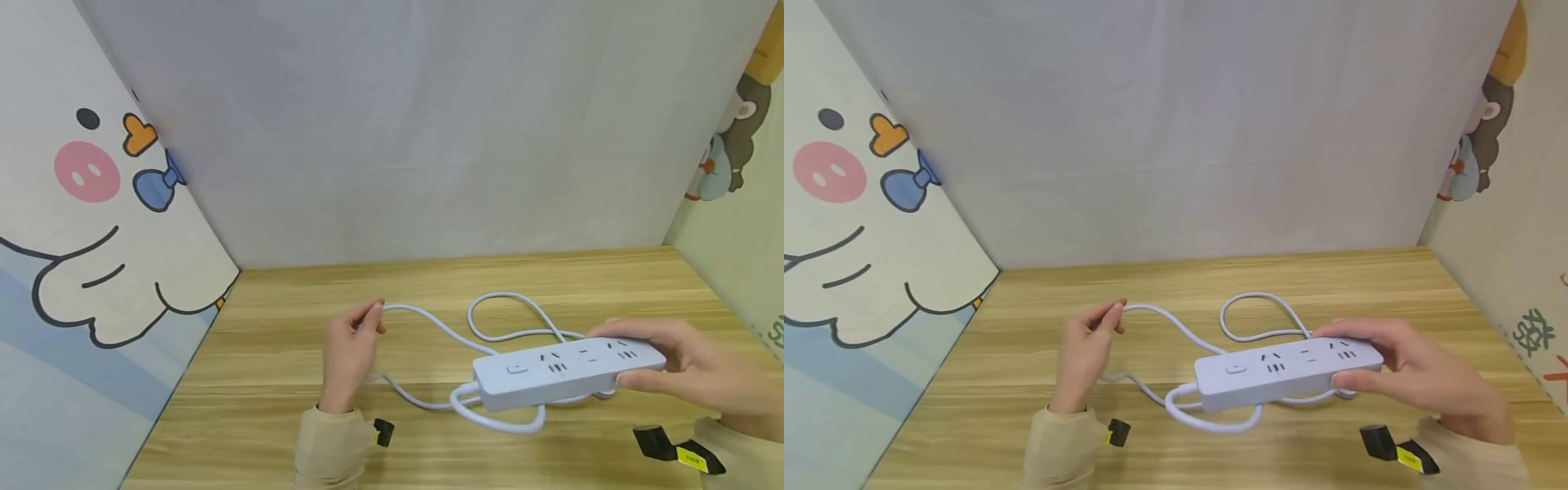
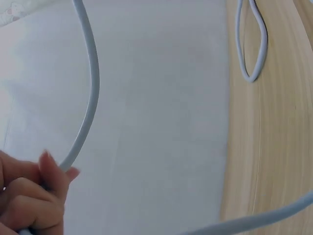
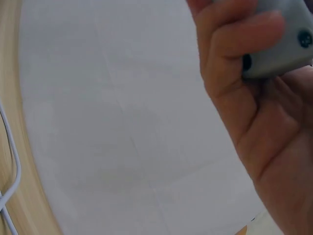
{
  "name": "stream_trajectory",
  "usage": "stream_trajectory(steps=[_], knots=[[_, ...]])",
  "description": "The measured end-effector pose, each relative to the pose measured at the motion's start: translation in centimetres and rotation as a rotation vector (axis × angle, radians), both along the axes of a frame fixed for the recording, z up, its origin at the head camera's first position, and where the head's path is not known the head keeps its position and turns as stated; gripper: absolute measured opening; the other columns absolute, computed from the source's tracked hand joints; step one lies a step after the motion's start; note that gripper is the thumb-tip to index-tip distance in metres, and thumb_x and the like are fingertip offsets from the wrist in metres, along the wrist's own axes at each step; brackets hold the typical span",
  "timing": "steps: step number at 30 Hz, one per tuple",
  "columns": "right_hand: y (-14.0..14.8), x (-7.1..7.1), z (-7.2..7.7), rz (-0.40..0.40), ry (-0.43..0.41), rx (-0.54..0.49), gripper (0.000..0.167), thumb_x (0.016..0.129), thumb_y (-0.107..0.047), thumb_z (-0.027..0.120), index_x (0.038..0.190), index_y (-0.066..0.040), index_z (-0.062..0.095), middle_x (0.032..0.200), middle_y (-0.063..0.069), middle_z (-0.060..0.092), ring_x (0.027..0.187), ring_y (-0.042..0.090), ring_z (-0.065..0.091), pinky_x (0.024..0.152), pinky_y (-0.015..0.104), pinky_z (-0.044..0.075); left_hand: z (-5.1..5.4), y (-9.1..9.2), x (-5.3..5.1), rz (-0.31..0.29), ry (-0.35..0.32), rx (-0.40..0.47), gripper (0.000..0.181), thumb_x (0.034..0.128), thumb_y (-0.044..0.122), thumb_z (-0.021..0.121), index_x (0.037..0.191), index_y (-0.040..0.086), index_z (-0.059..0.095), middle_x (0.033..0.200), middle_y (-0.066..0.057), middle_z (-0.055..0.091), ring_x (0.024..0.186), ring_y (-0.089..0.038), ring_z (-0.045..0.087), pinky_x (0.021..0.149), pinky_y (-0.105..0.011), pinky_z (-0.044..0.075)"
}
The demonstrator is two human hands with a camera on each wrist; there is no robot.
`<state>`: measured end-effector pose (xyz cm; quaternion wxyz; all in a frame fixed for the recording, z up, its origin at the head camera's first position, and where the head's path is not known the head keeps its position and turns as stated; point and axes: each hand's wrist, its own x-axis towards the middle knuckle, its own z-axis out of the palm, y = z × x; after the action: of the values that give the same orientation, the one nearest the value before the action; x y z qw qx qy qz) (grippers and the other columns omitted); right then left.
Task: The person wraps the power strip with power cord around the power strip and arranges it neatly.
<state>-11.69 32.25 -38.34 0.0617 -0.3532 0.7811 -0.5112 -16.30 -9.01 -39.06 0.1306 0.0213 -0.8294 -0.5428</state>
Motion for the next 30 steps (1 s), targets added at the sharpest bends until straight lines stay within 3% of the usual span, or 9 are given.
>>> stream_trajectory(steps=[4, 7, 12, 17, 20, 24, 27, 30], knots=[[-1.2, 0.0, 0.3, -0.063, 0.053, 0.135, 0.047, 0.09, 0.005, 0.07, 0.133, -0.013, 0.063, 0.116, -0.003, 0.07, 0.095, 0.011, 0.066, 0.072, 0.023, 0.057, 0.3, 0.3, 0.2, 0.072, 0.049, 0.136, 0.022, 0.1025, 0.02, 0.062, 0.111, 0.009, 0.079, 0.075, -0.006, 0.067, 0.04, -0.005, 0.025, 0.039, -0.018, 0.021], [-2.2, -0.2, 0.5, -0.136, 0.122, 0.225, 0.042, 0.089, -0.006, 0.076, 0.127, -0.021, 0.066, 0.106, -0.009, 0.071, 0.088, 0.007, 0.065, 0.068, 0.02, 0.052, 0.8, 0.7, 0.5, 0.046, 0.077, 0.306, 0.023, 0.1031, 0.02, 0.061, 0.111, 0.007, 0.078, 0.074, -0.001, 0.063, 0.041, -0.005, 0.025, 0.041, -0.018, 0.02], [-3.3, -1.2, 0.3, -0.271, 0.243, 0.33, 0.036, 0.089, -0.016, 0.079, 0.123, -0.016, 0.067, 0.095, -0.013, 0.067, 0.078, -0.001, 0.056, 0.06, 0.02, 0.045, 1.9, 1.3, 1.3, -0.103, 0.137, 0.588, 0.029, 0.1025, 0.021, 0.062, 0.115, -0.002, 0.074, 0.071, 0.004, 0.06, 0.044, -0.004, 0.026, 0.044, -0.017, 0.019], [-3.8, -2.0, -0.1, -0.407, 0.282, 0.319, 0.039, 0.091, -0.014, 0.077, 0.127, -0.006, 0.064, 0.101, -0.001, 0.069, 0.079, -0.001, 0.054, 0.061, 0.021, 0.045, 2.6, 2.0, 2.2, -0.276, 0.148, 0.681, 0.034, 0.101, 0.021, 0.065, 0.119, -0.007, 0.07, 0.071, 0.004, 0.063, 0.045, -0.004, 0.028, 0.044, -0.02, 0.018], [-3.8, -2.3, -0.2, -0.514, 0.3, 0.296, 0.042, 0.091, -0.014, 0.077, 0.129, -0.002, 0.062, 0.107, 0.011, 0.071, 0.082, -0.001, 0.054, 0.062, 0.019, 0.046, 2.7, 2.3, 2.6, -0.388, 0.102, 0.733, 0.03, 0.1013, 0.018, 0.064, 0.119, -0.005, 0.071, 0.072, 0.003, 0.065, 0.044, -0.002, 0.029, 0.044, -0.021, 0.015], [-4.0, -2.5, -0.2, -0.671, 0.36, 0.249, 0.046, 0.09, -0.013, 0.078, 0.13, 0.002, 0.06, 0.109, 0.021, 0.068, 0.083, -0.005, 0.05, 0.065, 0.012, 0.043, 2.5, 2.7, 2.7, -0.551, -0.029, 0.796, 0.028, 0.1024, 0.016, 0.062, 0.122, 0.0, 0.071, 0.076, 0.004, 0.069, 0.043, 0.0, 0.029, 0.042, -0.021, 0.014], [-4.3, -2.6, -0.2, -0.764, 0.409, 0.183, 0.048, 0.088, -0.011, 0.079, 0.129, 0.004, 0.06, 0.108, 0.022, 0.066, 0.082, -0.006, 0.045, 0.066, 0.009, 0.038, 2.3, 2.9, 2.8, -0.642, -0.117, 0.779, 0.032, 0.1033, 0.017, 0.06, 0.128, -0.002, 0.067, 0.079, 0.005, 0.071, 0.042, 0.0, 0.029, 0.041, -0.019, 0.014], [-4.5, -2.6, -0.1, -0.826, 0.447, 0.117, 0.049, 0.087, -0.009, 0.079, 0.13, 0.004, 0.06, 0.108, 0.022, 0.065, 0.082, -0.005, 0.044, 0.065, 0.009, 0.036, 2.2, 3.0, 2.7, -0.684, -0.163, 0.723, 0.038, 0.1042, 0.018, 0.058, 0.133, -0.007, 0.061, 0.078, 0.006, 0.071, 0.042, 0.0, 0.031, 0.04, -0.018, 0.018]])
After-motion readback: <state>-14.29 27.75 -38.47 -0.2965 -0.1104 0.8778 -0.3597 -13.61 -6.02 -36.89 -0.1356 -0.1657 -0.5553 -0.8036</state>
